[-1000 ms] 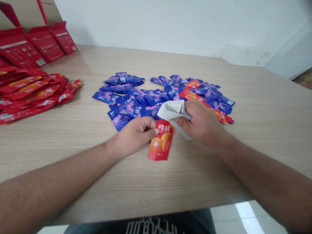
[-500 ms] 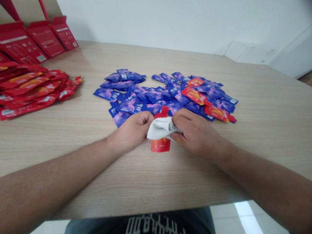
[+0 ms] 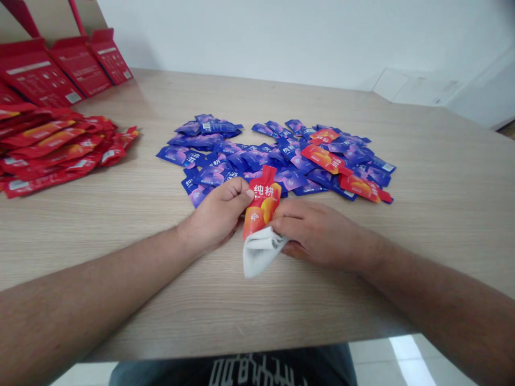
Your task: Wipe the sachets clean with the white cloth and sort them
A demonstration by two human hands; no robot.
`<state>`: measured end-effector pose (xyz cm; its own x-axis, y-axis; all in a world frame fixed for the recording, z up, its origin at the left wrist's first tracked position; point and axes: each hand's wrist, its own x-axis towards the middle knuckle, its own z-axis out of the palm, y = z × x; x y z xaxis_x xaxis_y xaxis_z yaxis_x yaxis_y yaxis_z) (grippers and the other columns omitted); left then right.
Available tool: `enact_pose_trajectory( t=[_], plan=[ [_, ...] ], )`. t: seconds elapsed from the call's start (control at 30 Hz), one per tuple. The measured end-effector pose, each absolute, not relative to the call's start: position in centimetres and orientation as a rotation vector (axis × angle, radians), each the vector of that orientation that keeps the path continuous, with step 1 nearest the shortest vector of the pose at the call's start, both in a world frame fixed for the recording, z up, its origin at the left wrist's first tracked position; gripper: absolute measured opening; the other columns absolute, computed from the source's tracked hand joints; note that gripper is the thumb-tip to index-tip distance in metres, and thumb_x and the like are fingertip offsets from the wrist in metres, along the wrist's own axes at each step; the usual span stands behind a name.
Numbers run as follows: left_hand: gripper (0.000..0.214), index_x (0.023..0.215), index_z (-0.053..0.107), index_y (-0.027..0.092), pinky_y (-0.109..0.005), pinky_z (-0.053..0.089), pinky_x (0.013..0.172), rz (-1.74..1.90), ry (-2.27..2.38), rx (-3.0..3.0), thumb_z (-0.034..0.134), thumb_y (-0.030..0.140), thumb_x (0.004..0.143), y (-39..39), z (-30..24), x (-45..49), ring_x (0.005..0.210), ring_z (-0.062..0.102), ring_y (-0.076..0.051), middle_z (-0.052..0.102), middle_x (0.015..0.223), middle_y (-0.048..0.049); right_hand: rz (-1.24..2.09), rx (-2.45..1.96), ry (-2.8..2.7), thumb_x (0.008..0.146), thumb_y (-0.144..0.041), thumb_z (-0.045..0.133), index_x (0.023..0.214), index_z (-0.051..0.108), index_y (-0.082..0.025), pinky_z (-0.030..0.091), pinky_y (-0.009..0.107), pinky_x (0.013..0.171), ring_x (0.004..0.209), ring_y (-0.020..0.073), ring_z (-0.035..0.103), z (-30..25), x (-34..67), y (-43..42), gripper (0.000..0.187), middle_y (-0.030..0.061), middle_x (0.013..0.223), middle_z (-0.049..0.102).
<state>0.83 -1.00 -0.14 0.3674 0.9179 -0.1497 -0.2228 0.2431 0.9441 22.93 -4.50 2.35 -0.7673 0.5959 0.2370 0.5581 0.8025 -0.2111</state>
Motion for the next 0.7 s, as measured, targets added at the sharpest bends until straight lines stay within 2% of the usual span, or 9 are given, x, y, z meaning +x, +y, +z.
enact_pose_trajectory(
  t=[0.17, 0.37, 0.5, 0.7],
  plan=[
    [0.025, 0.084, 0.047, 0.021, -0.022, 0.040, 0.051, 0.950, 0.855, 1.046, 0.070, 0.030, 0.088, -0.6, -0.5, 0.7, 0.054, 0.050, -0.010, 0.054, 0.066, 0.0046, 0.120, -1.103, -2.480, 0.096, -0.029, 0.064, 0.095, 0.057, -0.019, 0.049, 0.033, 0.080, 0.092, 0.0217, 0.059, 2.3, 23.1, -4.1, 0.013, 0.0077, 0.099, 0.062],
    [0.024, 0.081, 0.051, 0.020, -0.021, 0.035, 0.051, 0.902, 0.912, 1.415, 0.065, 0.035, 0.092, -0.3, -1.0, 0.1, 0.056, 0.046, -0.009, 0.054, 0.066, 0.0035, 0.107, -0.952, -2.657, 0.096, -0.024, 0.062, 0.099, 0.062, -0.020, 0.049, 0.035, 0.082, 0.094, 0.0228, 0.060, 2.1, 22.3, -4.9, 0.005, 0.0072, 0.103, 0.065],
    [0.023, 0.084, 0.054, 0.019, -0.021, 0.035, 0.052, 0.740, 0.845, 1.563, 0.066, 0.037, 0.092, -0.8, -0.6, -0.1, 0.057, 0.046, -0.009, 0.055, 0.069, 0.0031, -0.002, -1.152, -2.290, 0.098, -0.035, 0.064, 0.100, 0.060, -0.018, 0.048, 0.035, 0.081, 0.093, 0.0240, 0.060, 2.2, 23.1, -4.2, 0.017, 0.0082, 0.099, 0.064],
    [0.019, 0.085, 0.056, 0.017, -0.021, 0.042, 0.061, 0.689, 0.759, 1.690, 0.071, 0.028, 0.086, -1.0, 0.1, -0.2, 0.070, 0.051, -0.011, 0.059, 0.079, 0.0017, 0.086, -1.015, -2.414, 0.098, -0.032, 0.064, 0.095, 0.058, -0.019, 0.048, 0.033, 0.080, 0.091, 0.0221, 0.060, 2.7, 23.1, -4.3, 0.014, 0.0066, 0.097, 0.063]
  ],
)
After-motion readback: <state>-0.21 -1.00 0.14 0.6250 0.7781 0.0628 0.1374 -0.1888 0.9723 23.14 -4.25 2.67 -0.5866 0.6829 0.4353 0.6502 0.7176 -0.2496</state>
